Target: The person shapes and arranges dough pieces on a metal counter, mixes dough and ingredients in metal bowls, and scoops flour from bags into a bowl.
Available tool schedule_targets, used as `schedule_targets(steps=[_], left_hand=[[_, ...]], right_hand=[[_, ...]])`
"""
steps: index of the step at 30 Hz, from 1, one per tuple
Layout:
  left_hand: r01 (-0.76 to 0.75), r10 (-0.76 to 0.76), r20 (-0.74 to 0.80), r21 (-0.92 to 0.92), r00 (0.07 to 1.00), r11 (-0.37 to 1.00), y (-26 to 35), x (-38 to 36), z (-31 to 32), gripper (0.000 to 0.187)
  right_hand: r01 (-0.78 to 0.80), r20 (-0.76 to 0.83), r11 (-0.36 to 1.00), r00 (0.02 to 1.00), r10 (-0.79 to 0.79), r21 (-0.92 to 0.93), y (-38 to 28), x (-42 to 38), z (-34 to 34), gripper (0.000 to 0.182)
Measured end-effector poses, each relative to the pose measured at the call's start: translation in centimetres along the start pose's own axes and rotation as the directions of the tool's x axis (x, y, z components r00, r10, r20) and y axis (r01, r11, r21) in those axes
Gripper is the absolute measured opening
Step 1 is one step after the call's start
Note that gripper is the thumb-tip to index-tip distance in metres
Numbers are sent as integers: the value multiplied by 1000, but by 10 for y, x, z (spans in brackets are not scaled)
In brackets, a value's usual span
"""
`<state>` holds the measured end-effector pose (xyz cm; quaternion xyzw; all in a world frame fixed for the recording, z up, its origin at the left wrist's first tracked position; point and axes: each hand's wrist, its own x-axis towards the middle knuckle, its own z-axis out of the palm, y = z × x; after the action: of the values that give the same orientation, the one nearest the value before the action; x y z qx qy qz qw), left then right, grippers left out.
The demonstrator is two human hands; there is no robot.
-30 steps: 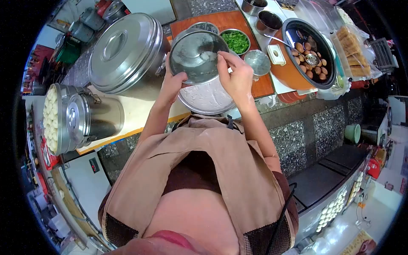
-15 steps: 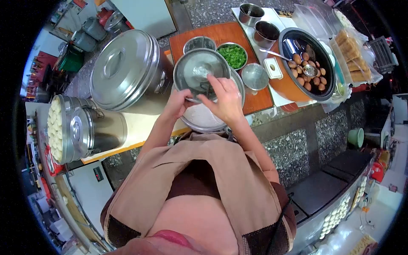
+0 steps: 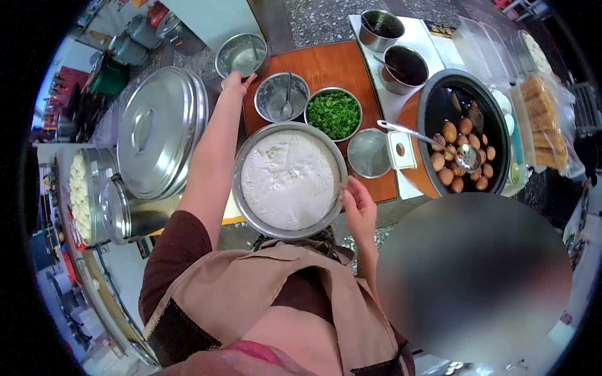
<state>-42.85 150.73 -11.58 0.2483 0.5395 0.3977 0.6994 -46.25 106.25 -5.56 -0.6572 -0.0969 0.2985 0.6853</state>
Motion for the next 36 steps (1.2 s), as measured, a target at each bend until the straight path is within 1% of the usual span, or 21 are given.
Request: schedule_targets(steps=[2,6,9,10,11,12,13,14,15,17,18,21,23,26,29,30,31,32,33,34,36], left_hand=[[32,-31,-26,43,999,999,-13,12,-4,38],[46,-42,-33,139,999,989,-39,42,-21,32],[-12,-7,101,178,995,984,-54,58,-38,36],[-188,206,19,493,978,849,-60,54,-38,43],[-273,421,1,763,907,586,-64,41,-37,51],[-417,478,155,752,864,510,-61,12,-39,57],[-553,534,298,722,791,416,-57,-25,-47,65],[-808,625,517,439,585,394,-52,-46,-63,62],[-863,603,626,268,495,429,-43,-79,-78,60],[-939,657,679,313,327,143,-15,-168,-117,60],[-929,651,690,364,317,67,-25,-182,-151,58],[-825,590,606,528,534,204,-7,-239,-235,55],[-709,592,442,611,674,352,-15,-259,-291,51],[-623,583,307,621,752,476,-23,-283,-353,49],[-522,499,231,616,835,590,-12,-296,-405,48],[-474,460,192,606,867,639,-15,-300,-416,47],[-575,586,231,639,777,510,-30,-290,-430,46],[-574,544,266,620,795,535,-27,-294,-438,46],[-562,514,296,656,805,503,-24,-295,-445,45],[-584,507,320,611,800,535,-24,-293,-450,43],[-514,388,338,608,857,606,-16,-297,-441,40]], right_hand=[[-124,61,991,991,121,50,8,4,-3,35],[-5,115,979,993,28,-203,15,16,10,37],[384,368,721,910,-191,-576,7,26,19,44],[405,401,719,896,-190,-565,5,28,22,44],[501,457,560,859,-230,-660,6,29,28,50],[592,525,376,806,-273,-713,8,33,36,56],[644,575,374,765,-291,-668,13,37,42,56],[637,598,297,771,-218,-712,22,38,42,61],[635,616,211,772,-154,-743,33,39,42,66],[582,586,135,810,-14,-802,52,40,40,70],[597,593,128,802,-66,-792,55,37,39,71],[594,582,103,803,-129,-797,51,30,47,71],[562,562,-35,827,-10,-827,72,32,44,69],[530,531,-86,801,-274,-844,80,32,48,62],[335,334,-19,942,7,-942,80,23,68,57],[420,413,11,897,-158,-907,86,24,70,54],[485,457,12,831,-317,-874,86,22,68,51],[461,366,244,862,-351,-853,73,16,76,47],[435,246,581,893,-377,-688,75,18,79,45],[118,111,986,988,-105,-118,47,2,104,45],[-159,187,910,978,92,383,16,-11,123,45]])
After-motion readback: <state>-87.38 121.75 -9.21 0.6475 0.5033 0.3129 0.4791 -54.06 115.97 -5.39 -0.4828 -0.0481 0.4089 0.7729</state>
